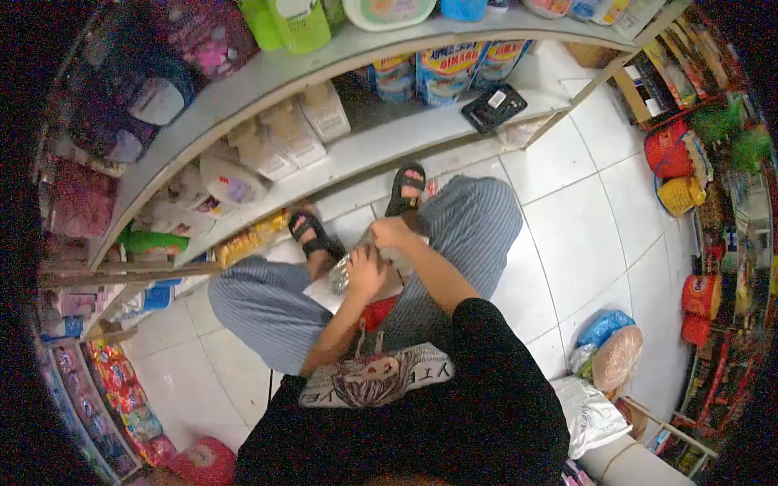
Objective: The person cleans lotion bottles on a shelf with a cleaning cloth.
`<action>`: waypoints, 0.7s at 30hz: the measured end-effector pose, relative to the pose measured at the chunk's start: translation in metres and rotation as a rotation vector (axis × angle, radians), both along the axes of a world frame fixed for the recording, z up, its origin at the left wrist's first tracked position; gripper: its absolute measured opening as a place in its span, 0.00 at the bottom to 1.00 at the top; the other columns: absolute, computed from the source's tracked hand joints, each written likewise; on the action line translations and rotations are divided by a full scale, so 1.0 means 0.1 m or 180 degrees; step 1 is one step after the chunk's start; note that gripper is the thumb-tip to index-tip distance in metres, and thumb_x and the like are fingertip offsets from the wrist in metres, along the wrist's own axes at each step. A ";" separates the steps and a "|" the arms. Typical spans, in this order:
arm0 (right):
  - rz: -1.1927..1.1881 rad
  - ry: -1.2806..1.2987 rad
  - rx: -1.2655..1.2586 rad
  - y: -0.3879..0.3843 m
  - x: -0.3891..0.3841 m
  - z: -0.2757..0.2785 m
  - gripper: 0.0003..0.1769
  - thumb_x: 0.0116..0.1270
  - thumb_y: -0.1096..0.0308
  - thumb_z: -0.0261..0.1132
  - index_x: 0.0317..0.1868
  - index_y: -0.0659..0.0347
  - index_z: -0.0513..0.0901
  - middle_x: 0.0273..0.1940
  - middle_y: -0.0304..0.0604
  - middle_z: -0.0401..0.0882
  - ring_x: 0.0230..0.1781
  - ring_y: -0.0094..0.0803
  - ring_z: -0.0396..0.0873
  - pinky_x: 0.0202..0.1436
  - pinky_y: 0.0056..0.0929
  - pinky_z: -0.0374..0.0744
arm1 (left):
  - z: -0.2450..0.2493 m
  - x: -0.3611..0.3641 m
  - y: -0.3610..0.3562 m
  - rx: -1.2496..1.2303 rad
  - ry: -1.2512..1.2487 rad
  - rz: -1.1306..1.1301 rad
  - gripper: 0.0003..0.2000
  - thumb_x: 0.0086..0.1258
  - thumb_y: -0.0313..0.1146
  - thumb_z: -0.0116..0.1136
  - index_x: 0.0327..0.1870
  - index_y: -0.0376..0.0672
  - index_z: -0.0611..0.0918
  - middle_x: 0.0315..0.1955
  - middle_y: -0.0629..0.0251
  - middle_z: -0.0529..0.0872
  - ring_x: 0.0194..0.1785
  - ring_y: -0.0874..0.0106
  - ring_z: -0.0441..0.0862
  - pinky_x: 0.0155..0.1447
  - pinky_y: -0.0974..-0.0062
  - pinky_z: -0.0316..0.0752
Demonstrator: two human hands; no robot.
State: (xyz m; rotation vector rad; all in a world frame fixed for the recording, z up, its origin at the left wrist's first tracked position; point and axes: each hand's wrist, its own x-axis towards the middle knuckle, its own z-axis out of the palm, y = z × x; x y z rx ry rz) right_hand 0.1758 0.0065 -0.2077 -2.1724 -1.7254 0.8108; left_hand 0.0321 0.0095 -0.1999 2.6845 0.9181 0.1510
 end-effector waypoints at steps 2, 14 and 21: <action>-0.0076 0.0099 0.0151 -0.01 -0.03 0.03 0.10 0.37 0.64 0.57 0.23 0.57 0.76 0.22 0.47 0.75 0.25 0.42 0.74 0.29 0.36 0.72 | -0.02 -0.03 -0.03 0.0039 -0.0055 -0.0011 0.29 0.48 0.48 0.50 0.49 0.36 0.66 0.43 0.59 0.66 0.46 0.63 0.62 0.44 0.61 0.59; 0.0141 -0.0474 0.0163 -0.04 -0.17 0.15 0.12 0.39 0.64 0.56 0.27 0.59 0.75 0.23 0.45 0.75 0.27 0.38 0.74 0.31 0.36 0.67 | -0.02 -0.03 -0.02 -0.0448 0.0511 -0.0199 0.28 0.53 0.50 0.45 0.48 0.35 0.65 0.42 0.59 0.65 0.47 0.65 0.61 0.42 0.60 0.60; 0.0382 -0.1176 0.0216 -0.04 -0.23 0.13 0.10 0.39 0.64 0.56 0.25 0.58 0.76 0.25 0.42 0.74 0.28 0.33 0.73 0.32 0.35 0.64 | -0.08 0.02 0.04 -0.0092 0.0614 -0.0322 0.24 0.51 0.48 0.48 0.44 0.38 0.68 0.39 0.63 0.66 0.45 0.66 0.63 0.43 0.61 0.61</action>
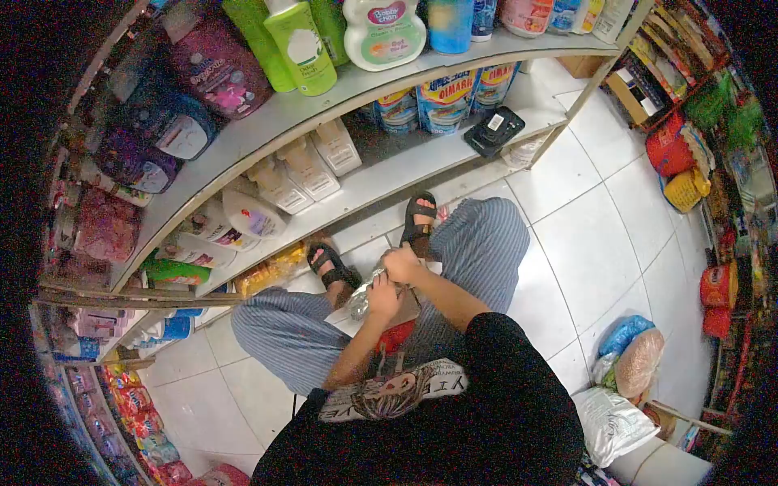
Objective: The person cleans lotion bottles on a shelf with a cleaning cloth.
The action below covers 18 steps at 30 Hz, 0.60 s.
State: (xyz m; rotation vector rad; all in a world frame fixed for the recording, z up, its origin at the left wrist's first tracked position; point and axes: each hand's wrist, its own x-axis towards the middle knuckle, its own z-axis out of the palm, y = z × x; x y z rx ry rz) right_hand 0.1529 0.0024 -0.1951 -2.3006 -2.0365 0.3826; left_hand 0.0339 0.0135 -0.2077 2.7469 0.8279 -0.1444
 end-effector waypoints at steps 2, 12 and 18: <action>-0.0015 -0.0053 0.0259 -0.01 0.00 0.00 0.09 0.39 0.64 0.56 0.24 0.58 0.76 0.25 0.41 0.74 0.28 0.32 0.73 0.31 0.35 0.64 | 0.02 0.04 0.01 -0.0104 0.0018 0.0040 0.25 0.51 0.48 0.48 0.45 0.38 0.67 0.40 0.61 0.66 0.46 0.65 0.63 0.45 0.60 0.60; -0.2017 0.0897 -0.0182 0.01 0.55 0.64 0.18 0.45 0.53 0.55 0.34 0.55 0.76 0.27 0.48 0.75 0.32 0.42 0.74 0.36 0.35 0.71 | -0.06 -0.01 0.03 -0.0203 -0.0379 0.0192 0.23 0.51 0.48 0.48 0.44 0.42 0.66 0.39 0.61 0.67 0.44 0.63 0.64 0.41 0.60 0.62; -0.3530 0.0202 0.0357 -0.12 1.67 1.85 0.48 0.43 0.36 0.52 0.49 0.77 0.58 0.38 0.61 0.71 0.41 0.47 0.71 0.42 0.36 0.69 | -0.03 0.02 0.04 -0.0197 -0.0659 0.0297 0.22 0.51 0.47 0.47 0.42 0.41 0.67 0.38 0.59 0.68 0.45 0.62 0.64 0.42 0.60 0.61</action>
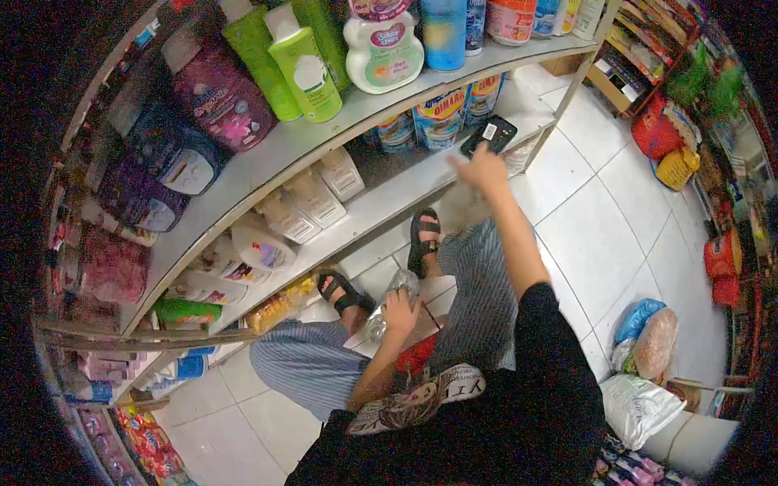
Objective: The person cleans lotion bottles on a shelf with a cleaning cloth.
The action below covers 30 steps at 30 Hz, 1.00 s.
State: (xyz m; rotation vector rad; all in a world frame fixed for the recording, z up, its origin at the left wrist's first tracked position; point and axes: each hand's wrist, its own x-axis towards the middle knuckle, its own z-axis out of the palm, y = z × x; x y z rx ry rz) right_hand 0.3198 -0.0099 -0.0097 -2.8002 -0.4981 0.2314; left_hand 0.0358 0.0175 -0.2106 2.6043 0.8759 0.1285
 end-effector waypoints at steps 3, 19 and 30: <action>-0.0548 0.0035 -0.0446 0.04 0.79 -0.14 0.53 0.41 0.35 0.52 0.53 0.78 0.51 0.42 0.60 0.69 0.43 0.44 0.70 0.43 0.34 0.70 | 0.05 0.02 0.06 -0.0122 0.0021 0.0067 0.23 0.51 0.48 0.47 0.43 0.41 0.67 0.38 0.58 0.68 0.46 0.61 0.64 0.42 0.60 0.61; -0.1662 0.0583 -0.0655 0.48 1.50 -0.50 0.29 0.44 0.51 0.57 0.46 0.57 0.70 0.46 0.46 0.69 0.45 0.40 0.69 0.43 0.33 0.71 | -0.04 -0.02 -0.19 -0.0042 0.0094 -0.0493 0.22 0.51 0.49 0.49 0.42 0.42 0.69 0.38 0.52 0.69 0.39 0.53 0.69 0.38 0.58 0.68; -0.1397 0.0942 -0.0988 0.40 2.07 -1.01 0.34 0.47 0.48 0.54 0.53 0.56 0.61 0.53 0.46 0.59 0.46 0.42 0.69 0.41 0.38 0.72 | -0.40 -0.04 -0.03 -0.0072 0.0129 -0.0589 0.21 0.49 0.44 0.54 0.40 0.40 0.69 0.31 0.55 0.68 0.37 0.56 0.66 0.33 0.60 0.68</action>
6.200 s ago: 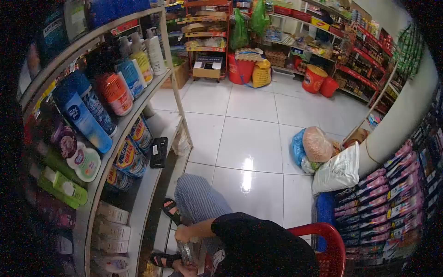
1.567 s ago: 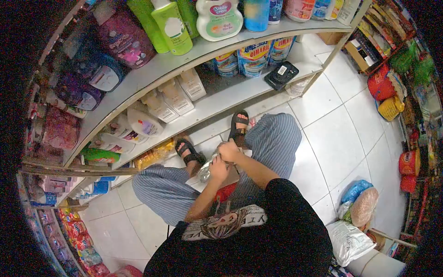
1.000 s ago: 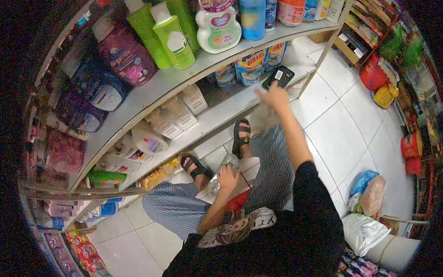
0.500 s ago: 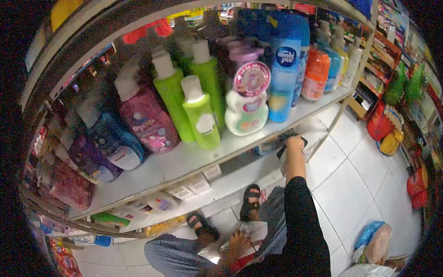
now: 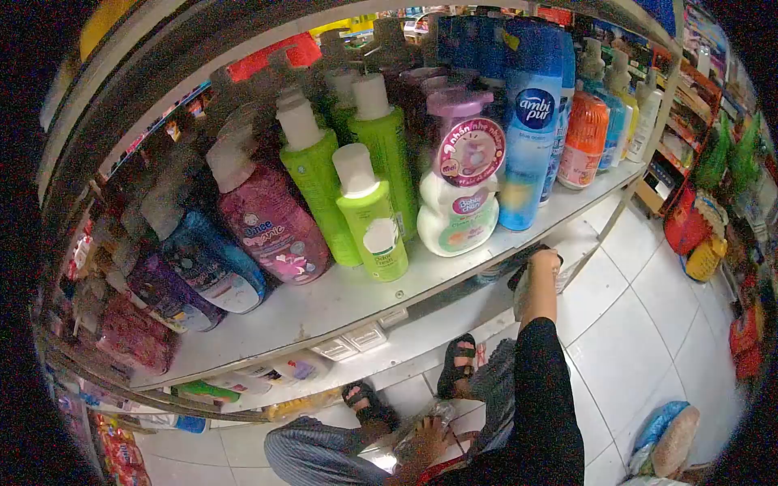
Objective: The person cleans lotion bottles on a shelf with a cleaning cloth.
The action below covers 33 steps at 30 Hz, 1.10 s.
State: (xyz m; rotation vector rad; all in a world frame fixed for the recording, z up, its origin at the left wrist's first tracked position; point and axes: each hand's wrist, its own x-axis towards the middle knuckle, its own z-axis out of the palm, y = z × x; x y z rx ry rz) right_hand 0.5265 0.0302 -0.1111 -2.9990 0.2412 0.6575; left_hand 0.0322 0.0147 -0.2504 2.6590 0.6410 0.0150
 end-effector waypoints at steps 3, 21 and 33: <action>0.0333 -0.0006 -0.0376 0.02 -0.04 0.05 0.30 0.48 0.51 0.54 0.51 0.55 0.64 0.50 0.45 0.62 0.44 0.41 0.70 0.38 0.37 0.74 | 0.30 0.03 0.01 -0.0085 -0.0035 0.0262 0.20 0.49 0.44 0.53 0.40 0.40 0.69 0.30 0.55 0.68 0.38 0.56 0.66 0.33 0.62 0.69; 0.0223 0.0216 -0.0503 0.10 -0.35 0.47 0.31 0.50 0.60 0.56 0.56 0.50 0.56 0.47 0.40 0.68 0.40 0.33 0.73 0.33 0.30 0.75 | 0.38 0.05 0.01 -0.0134 0.0273 0.0157 0.22 0.50 0.47 0.50 0.40 0.37 0.68 0.34 0.54 0.70 0.40 0.55 0.68 0.38 0.59 0.68; 0.0385 -0.0346 -0.0505 -0.01 -0.04 0.00 0.18 0.48 0.64 0.58 0.43 0.52 0.74 0.39 0.34 0.75 0.31 0.29 0.77 0.25 0.31 0.76 | 0.28 0.06 -0.01 -0.0314 0.0225 0.0129 0.21 0.47 0.45 0.54 0.39 0.41 0.68 0.34 0.55 0.70 0.42 0.57 0.67 0.38 0.59 0.68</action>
